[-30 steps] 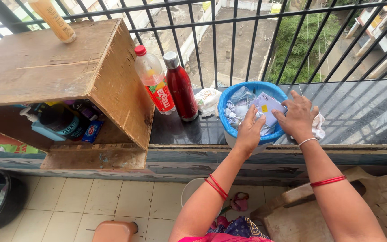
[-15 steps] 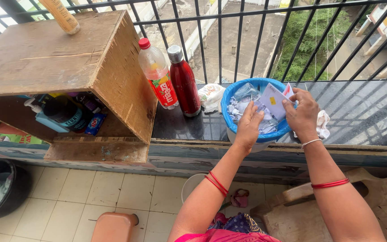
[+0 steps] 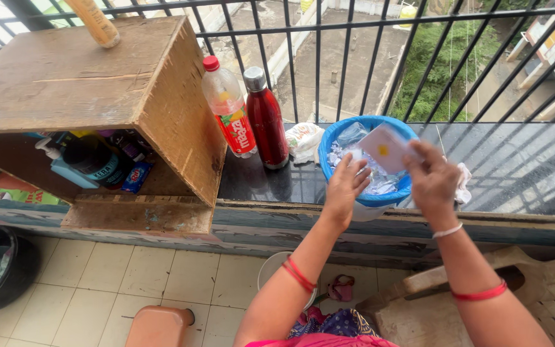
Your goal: The person stands on a balcony and sorts through a blue bucket filled with trash. They pick up various items, including plastic wrappers and a small box, inspect them, and place them into a white bucket on the floor. The person handles the items one by one throughout the clip.
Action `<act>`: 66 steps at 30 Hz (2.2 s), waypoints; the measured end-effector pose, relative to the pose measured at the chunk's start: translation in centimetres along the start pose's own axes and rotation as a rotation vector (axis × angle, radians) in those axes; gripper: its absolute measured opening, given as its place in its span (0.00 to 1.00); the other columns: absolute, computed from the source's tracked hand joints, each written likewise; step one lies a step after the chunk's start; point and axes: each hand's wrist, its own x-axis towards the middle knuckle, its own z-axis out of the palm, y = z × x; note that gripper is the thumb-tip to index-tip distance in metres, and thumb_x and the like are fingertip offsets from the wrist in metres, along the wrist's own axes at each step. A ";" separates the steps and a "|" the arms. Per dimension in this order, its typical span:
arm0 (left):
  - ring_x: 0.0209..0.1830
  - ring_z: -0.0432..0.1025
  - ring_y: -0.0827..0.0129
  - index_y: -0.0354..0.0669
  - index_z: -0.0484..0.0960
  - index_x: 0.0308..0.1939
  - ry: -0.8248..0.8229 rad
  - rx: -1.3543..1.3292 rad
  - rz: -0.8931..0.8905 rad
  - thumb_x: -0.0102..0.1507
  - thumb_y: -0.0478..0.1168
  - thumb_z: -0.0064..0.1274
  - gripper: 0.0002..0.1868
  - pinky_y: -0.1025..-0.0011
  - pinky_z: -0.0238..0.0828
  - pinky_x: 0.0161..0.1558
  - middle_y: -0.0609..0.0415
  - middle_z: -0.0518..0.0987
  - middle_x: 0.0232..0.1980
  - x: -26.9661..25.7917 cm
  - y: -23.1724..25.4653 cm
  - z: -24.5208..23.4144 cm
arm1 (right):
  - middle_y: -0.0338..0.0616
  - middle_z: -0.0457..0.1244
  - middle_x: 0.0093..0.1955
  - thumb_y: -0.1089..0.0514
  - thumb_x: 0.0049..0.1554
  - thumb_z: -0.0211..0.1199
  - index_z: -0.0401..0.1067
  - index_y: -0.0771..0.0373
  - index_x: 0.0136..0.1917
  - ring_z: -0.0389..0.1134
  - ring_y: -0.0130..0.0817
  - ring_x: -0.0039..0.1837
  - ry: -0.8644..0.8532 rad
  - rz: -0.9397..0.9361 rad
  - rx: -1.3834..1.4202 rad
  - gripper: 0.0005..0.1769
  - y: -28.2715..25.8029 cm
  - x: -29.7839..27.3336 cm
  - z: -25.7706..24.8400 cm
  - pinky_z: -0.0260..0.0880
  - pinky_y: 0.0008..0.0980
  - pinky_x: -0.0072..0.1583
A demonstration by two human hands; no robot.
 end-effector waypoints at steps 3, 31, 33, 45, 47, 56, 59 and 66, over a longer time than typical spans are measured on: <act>0.59 0.74 0.58 0.40 0.56 0.77 0.035 -0.031 -0.014 0.71 0.51 0.42 0.34 0.63 0.75 0.59 0.40 0.72 0.65 -1.9 2.7 -1.4 | 0.49 0.71 0.60 0.65 0.62 0.66 0.76 0.62 0.60 0.74 0.38 0.59 -0.068 -0.598 0.146 0.13 -1.9 -2.6 0.6 0.78 0.33 0.58; 0.56 0.74 0.66 0.30 0.66 0.72 0.505 0.166 0.043 0.65 0.31 0.53 0.31 0.70 0.72 0.56 0.44 0.78 0.61 -16.0 -1.9 -21.7 | 0.54 0.62 0.66 0.66 0.52 0.68 0.58 0.62 0.77 0.68 0.31 0.53 -0.843 0.423 0.465 0.41 -1.3 -16.1 16.3 0.70 0.31 0.50; 0.63 0.72 0.64 0.31 0.63 0.73 0.565 0.247 -0.001 0.65 0.32 0.55 0.33 0.68 0.71 0.61 0.42 0.75 0.67 -16.5 -2.6 -22.6 | 0.55 0.62 0.65 0.66 0.52 0.67 0.58 0.61 0.77 0.68 0.32 0.54 -0.863 0.484 0.425 0.41 -0.5 -16.7 16.9 0.70 0.32 0.50; 0.80 0.55 0.55 0.35 0.48 0.80 0.566 0.225 -0.089 0.66 0.42 0.50 0.42 0.62 0.50 0.75 0.37 0.58 0.80 -19.2 -4.2 -25.2 | 0.57 0.62 0.70 0.67 0.50 0.65 0.55 0.59 0.78 0.68 0.42 0.64 -0.903 0.589 0.307 0.44 1.3 -19.1 19.0 0.71 0.40 0.58; 0.83 0.46 0.56 0.40 0.44 0.81 0.584 0.263 -0.144 0.66 0.45 0.50 0.44 0.62 0.44 0.76 0.40 0.50 0.82 -19.4 -3.8 -25.7 | 0.59 0.61 0.71 0.66 0.50 0.65 0.53 0.59 0.79 0.68 0.44 0.65 -0.898 0.617 0.303 0.45 1.7 -19.2 19.7 0.74 0.42 0.58; 0.84 0.40 0.56 0.44 0.38 0.82 0.575 0.227 -0.237 0.66 0.48 0.49 0.47 0.60 0.36 0.77 0.40 0.43 0.84 -20.3 -5.5 -27.8 | 0.49 0.55 0.78 0.57 0.57 0.65 0.56 0.62 0.76 0.64 0.48 0.71 -0.921 0.619 0.044 0.37 6.7 -19.5 21.2 0.77 0.46 0.59; 0.85 0.42 0.56 0.43 0.38 0.82 0.557 0.199 -0.225 0.67 0.48 0.48 0.47 0.60 0.36 0.78 0.40 0.43 0.84 -20.0 -5.4 -27.3 | 0.49 0.59 0.75 0.56 0.58 0.64 0.62 0.64 0.73 0.65 0.45 0.71 -0.914 0.599 0.106 0.31 7.1 -19.1 20.7 0.77 0.44 0.58; 0.82 0.49 0.56 0.41 0.42 0.81 0.458 0.162 -0.129 0.68 0.46 0.46 0.43 0.59 0.41 0.77 0.41 0.52 0.83 -18.2 -2.5 -23.7 | 0.45 0.66 0.67 0.57 0.58 0.63 0.70 0.64 0.65 0.68 0.37 0.66 -0.892 0.514 0.268 0.22 4.6 -17.8 19.7 0.76 0.39 0.57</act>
